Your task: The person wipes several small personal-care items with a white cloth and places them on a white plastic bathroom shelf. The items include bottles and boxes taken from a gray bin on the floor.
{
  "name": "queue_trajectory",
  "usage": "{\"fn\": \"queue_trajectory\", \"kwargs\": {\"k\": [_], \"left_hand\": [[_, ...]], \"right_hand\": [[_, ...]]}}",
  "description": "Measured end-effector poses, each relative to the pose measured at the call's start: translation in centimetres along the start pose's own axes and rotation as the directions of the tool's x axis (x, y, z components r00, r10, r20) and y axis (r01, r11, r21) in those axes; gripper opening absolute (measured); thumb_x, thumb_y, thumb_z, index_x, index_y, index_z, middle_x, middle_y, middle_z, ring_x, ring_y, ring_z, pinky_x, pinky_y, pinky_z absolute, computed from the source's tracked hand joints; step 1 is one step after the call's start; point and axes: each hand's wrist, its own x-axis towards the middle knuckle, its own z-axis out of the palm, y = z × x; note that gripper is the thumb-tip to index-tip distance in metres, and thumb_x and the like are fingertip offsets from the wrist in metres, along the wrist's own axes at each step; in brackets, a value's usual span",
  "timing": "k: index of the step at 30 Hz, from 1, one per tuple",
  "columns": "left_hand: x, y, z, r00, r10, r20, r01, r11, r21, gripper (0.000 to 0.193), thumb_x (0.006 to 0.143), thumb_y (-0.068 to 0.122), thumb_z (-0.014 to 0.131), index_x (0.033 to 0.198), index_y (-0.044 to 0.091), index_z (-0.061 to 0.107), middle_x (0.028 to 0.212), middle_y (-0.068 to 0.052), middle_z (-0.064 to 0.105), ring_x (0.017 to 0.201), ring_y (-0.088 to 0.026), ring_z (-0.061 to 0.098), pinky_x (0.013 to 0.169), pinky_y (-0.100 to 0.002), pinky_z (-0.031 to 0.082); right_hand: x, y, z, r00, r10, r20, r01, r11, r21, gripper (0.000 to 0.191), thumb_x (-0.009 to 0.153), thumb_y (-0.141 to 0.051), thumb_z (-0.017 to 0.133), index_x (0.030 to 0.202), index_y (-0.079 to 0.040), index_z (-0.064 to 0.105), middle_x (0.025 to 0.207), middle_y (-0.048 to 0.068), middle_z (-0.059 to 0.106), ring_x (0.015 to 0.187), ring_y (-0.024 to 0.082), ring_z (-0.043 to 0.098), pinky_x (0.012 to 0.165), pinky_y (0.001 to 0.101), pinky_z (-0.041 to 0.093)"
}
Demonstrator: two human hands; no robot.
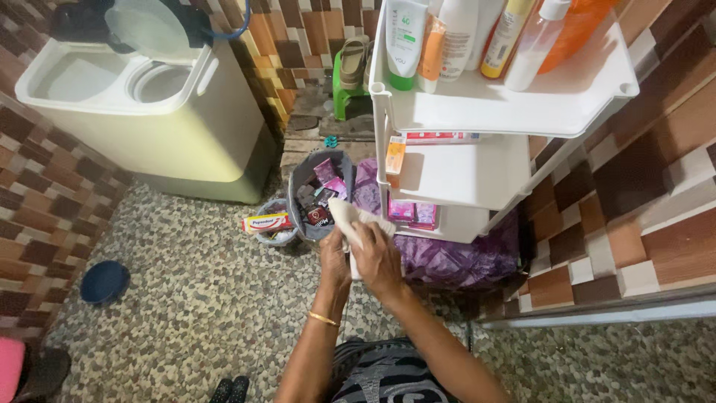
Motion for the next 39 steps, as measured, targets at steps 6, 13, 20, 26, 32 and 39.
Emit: {"fn": "queue_trajectory", "kwargs": {"k": [6, 13, 20, 26, 32, 39], "left_hand": [[0.2, -1.4, -1.0, 0.995, 0.059, 0.075, -0.059, 0.998, -0.006, 0.025, 0.104, 0.018, 0.056, 0.109, -0.004, 0.068, 0.096, -0.01, 0.072, 0.082, -0.018, 0.07, 0.073, -0.033, 0.059], [-1.4, 0.3, 3.0, 0.997, -0.067, 0.041, 0.067, 0.998, 0.005, 0.037, 0.105, 0.031, 0.057, 0.116, -0.002, 0.068, 0.102, -0.01, 0.072, 0.086, -0.018, 0.07, 0.076, -0.034, 0.059], [-1.9, 0.1, 2.9, 0.998, -0.052, 0.023, 0.052, 0.998, -0.034, 0.037, 0.102, 0.027, 0.06, 0.127, 0.0, 0.064, 0.117, -0.007, 0.07, 0.102, -0.016, 0.068, 0.09, -0.035, 0.056], [-0.6, -0.9, -0.4, 0.998, -0.059, 0.022, 0.06, 0.995, -0.083, 0.039, 0.11, 0.027, 0.052, 0.122, -0.009, 0.062, 0.108, -0.014, 0.069, 0.088, -0.021, 0.069, 0.078, -0.036, 0.058], [0.3, 0.7, -2.5, 0.999, 0.031, -0.02, -0.033, 0.992, -0.124, 0.024, 0.097, 0.007, 0.045, 0.109, -0.005, 0.063, 0.098, -0.017, 0.069, 0.084, -0.026, 0.072, 0.075, -0.039, 0.061], [0.5, 1.4, -1.9, 0.999, 0.029, -0.016, -0.032, 0.969, -0.246, 0.023, 0.103, 0.015, 0.056, 0.111, -0.005, 0.064, 0.103, -0.015, 0.07, 0.093, -0.025, 0.072, 0.085, -0.04, 0.061]], "right_hand": [[-1.1, -0.5, -0.3, 0.999, -0.04, -0.02, 0.04, 0.999, -0.012, 0.039, 0.092, -0.013, 0.069, 0.127, 0.002, 0.061, 0.105, 0.018, 0.065, 0.084, 0.035, 0.068, 0.062, 0.0433, 0.058], [2.1, 1.7, 0.5, 0.997, 0.002, -0.071, -0.014, 0.987, -0.162, 0.032, 0.1, -0.013, 0.065, 0.129, 0.001, 0.065, 0.107, 0.021, 0.067, 0.074, 0.031, 0.068, 0.049, 0.0317, 0.058], [3.4, 1.4, -0.5, 0.983, -0.079, -0.166, 0.045, 0.978, -0.202, 0.035, 0.094, -0.015, 0.067, 0.125, 0.0, 0.063, 0.109, 0.018, 0.065, 0.088, 0.036, 0.07, 0.066, 0.0423, 0.06], [0.6, -0.7, -0.2, 1.0, 0.024, 0.017, -0.022, 0.995, -0.099, 0.032, 0.096, -0.015, 0.068, 0.125, -0.001, 0.063, 0.106, 0.016, 0.064, 0.084, 0.034, 0.069, 0.062, 0.0426, 0.058], [-1.2, -1.8, -0.5, 0.985, -0.103, 0.137, 0.089, 0.99, 0.105, 0.033, 0.091, -0.012, 0.071, 0.123, -0.002, 0.066, 0.107, 0.013, 0.066, 0.088, 0.033, 0.07, 0.07, 0.0423, 0.06], [-1.0, -1.3, -0.7, 0.996, -0.088, 0.035, 0.088, 0.996, -0.016, 0.038, 0.087, -0.01, 0.072, 0.124, -0.003, 0.068, 0.108, 0.014, 0.067, 0.087, 0.033, 0.071, 0.065, 0.0423, 0.059]]}}
